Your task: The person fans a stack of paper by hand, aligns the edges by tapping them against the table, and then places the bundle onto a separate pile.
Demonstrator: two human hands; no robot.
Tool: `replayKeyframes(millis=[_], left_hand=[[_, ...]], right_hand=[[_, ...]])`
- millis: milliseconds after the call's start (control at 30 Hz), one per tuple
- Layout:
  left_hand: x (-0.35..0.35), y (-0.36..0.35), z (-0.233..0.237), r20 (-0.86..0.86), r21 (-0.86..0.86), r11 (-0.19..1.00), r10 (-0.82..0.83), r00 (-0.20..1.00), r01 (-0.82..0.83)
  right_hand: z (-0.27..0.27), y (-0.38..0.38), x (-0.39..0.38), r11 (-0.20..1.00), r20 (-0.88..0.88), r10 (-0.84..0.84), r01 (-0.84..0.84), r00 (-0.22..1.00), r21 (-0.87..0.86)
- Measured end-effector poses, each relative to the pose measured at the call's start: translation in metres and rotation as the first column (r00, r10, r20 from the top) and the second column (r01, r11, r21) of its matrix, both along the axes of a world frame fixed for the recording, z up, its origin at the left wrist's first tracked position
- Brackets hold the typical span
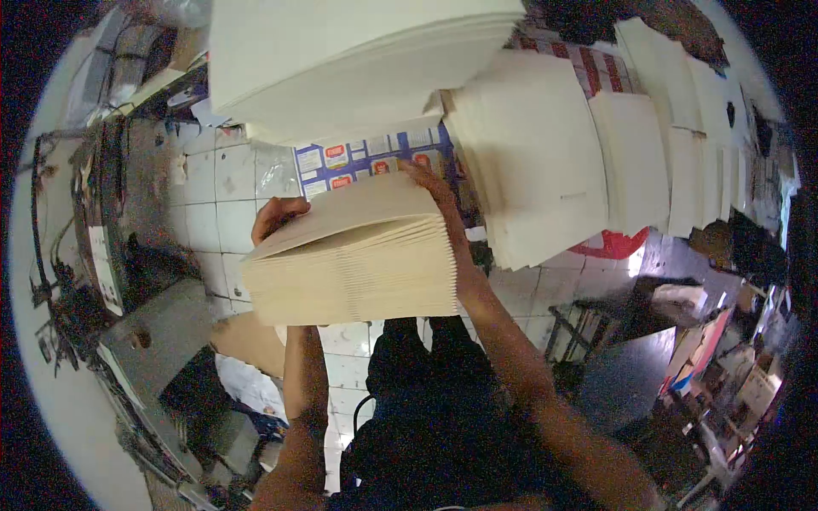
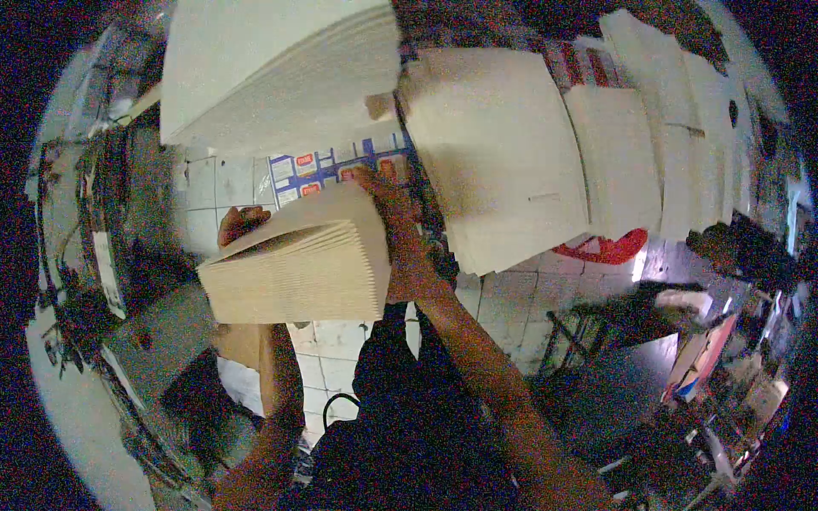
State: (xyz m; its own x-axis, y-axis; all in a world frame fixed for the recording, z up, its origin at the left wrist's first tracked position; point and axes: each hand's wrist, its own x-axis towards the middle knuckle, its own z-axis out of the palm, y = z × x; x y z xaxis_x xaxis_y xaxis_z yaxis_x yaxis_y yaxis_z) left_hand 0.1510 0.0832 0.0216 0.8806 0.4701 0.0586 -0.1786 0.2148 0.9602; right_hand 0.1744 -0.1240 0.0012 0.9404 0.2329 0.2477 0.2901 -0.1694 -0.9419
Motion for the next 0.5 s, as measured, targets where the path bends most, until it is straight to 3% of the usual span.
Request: replayKeyframes(millis=[233,367,500], left_hand=[[0.0,0.019,-0.027,0.052,-0.122,0.98,-0.154,0.987,0.159],[0.006,0.047,-0.035,0.076,-0.213,0.897,-0.38,0.922,0.387],[-0.001,0.033,-0.036,0.206,0.094,0.922,-0.386,0.899,0.375]], right_hand=[[0.001,-0.002,-0.011,0.994,-0.023,-0.046,0.048,0.999,0.097],[0.018,-0.021,-0.019,0.973,-0.046,-0.028,0.038,0.999,0.226],[0.012,-0.008,-0.022,0.975,-0.059,-0.053,0.065,0.997,0.215]])
